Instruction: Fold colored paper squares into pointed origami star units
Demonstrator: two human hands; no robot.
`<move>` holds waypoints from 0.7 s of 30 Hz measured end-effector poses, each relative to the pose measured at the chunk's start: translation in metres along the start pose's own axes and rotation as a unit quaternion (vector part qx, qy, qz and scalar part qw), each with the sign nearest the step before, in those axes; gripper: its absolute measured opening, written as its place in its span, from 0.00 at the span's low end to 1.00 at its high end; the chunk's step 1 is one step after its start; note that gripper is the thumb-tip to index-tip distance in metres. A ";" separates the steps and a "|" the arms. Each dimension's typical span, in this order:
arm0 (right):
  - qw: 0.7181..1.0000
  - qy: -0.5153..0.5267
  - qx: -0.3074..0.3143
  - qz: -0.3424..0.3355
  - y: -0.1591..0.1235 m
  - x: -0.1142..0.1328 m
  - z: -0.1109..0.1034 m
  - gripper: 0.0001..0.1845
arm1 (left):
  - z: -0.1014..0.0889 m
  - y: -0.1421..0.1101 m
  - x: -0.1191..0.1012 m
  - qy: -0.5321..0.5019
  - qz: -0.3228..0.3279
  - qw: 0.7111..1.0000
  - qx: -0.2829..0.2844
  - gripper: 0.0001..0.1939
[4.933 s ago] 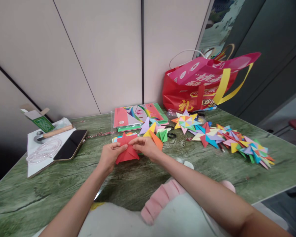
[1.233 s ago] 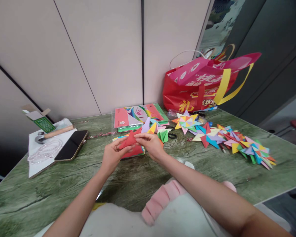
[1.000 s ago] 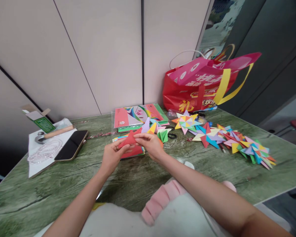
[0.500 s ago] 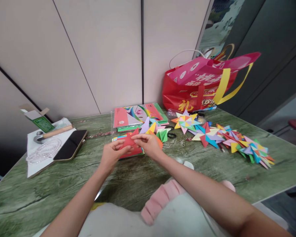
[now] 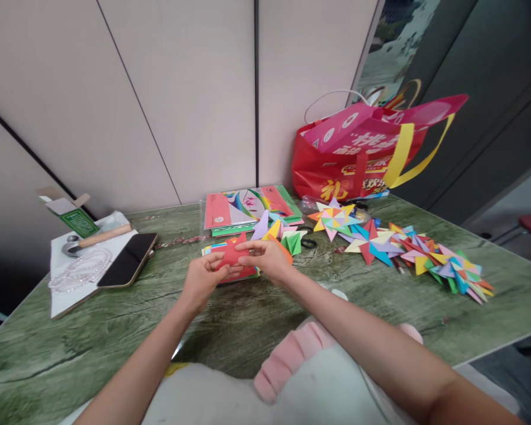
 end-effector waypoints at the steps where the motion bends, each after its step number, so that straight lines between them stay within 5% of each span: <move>1: 1.000 0.007 -0.001 0.005 0.001 -0.001 -0.001 0.19 | 0.001 0.000 0.000 0.000 -0.003 1.000 0.004 0.18; 10: 1.000 0.018 -0.004 -0.004 0.005 0.003 -0.007 0.19 | 0.013 -0.006 0.001 -0.047 -0.037 0.996 0.059 0.25; 15: 0.999 -0.026 0.023 -0.034 0.002 0.005 0.001 0.18 | -0.005 0.002 0.007 0.004 -0.029 1.000 -0.010 0.21; 21: 0.999 0.011 0.041 -0.001 -0.002 0.002 0.004 0.17 | -0.006 0.004 0.005 0.014 -0.009 1.000 0.000 0.15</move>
Point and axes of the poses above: each hand's wrist, its own y-axis towards the middle knuckle, its own z-axis out of the palm, x = y × z, the point moved 10 cm from there along y, towards the middle knuckle, and after that the axes turned 10 degrees about -x, right-handed, at the moved point
